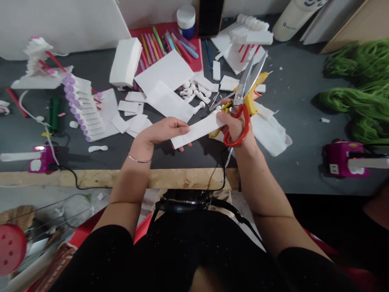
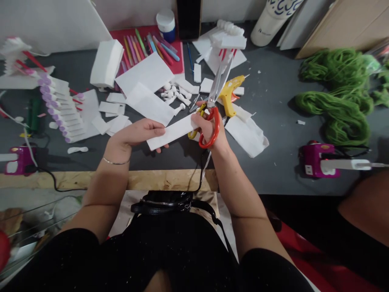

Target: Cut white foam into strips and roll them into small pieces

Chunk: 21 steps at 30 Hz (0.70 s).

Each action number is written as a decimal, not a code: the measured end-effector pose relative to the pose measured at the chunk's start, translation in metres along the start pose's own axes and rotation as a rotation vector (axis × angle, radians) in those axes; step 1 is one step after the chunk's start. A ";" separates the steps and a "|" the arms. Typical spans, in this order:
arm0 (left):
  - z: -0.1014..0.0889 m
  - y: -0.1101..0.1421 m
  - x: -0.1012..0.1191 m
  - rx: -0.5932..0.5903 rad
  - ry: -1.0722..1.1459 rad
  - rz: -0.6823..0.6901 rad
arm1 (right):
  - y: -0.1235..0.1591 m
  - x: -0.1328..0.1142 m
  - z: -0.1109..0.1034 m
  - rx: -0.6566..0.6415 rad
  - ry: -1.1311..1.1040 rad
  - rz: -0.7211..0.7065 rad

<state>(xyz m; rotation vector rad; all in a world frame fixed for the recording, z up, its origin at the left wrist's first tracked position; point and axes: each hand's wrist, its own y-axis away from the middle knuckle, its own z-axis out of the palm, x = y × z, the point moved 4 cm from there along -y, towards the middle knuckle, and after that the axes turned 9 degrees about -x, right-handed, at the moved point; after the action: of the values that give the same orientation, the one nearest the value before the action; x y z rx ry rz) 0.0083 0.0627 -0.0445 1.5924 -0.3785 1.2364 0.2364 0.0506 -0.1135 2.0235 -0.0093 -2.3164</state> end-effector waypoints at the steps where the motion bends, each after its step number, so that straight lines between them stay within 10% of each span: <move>1: 0.000 0.000 -0.001 -0.005 0.002 0.004 | 0.000 0.000 0.000 0.009 0.001 0.002; 17: -0.024 0.037 -0.019 -0.060 -0.083 -0.116 | 0.002 -0.011 0.003 0.017 -0.030 0.021; 21: -0.039 0.042 0.003 0.286 -0.318 -0.046 | 0.007 -0.018 0.017 0.028 -0.096 0.054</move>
<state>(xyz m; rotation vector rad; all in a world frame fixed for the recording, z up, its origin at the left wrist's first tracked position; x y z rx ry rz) -0.0418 0.0792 -0.0221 2.0421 -0.3730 1.0359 0.2220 0.0438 -0.0928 1.8979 -0.1006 -2.3901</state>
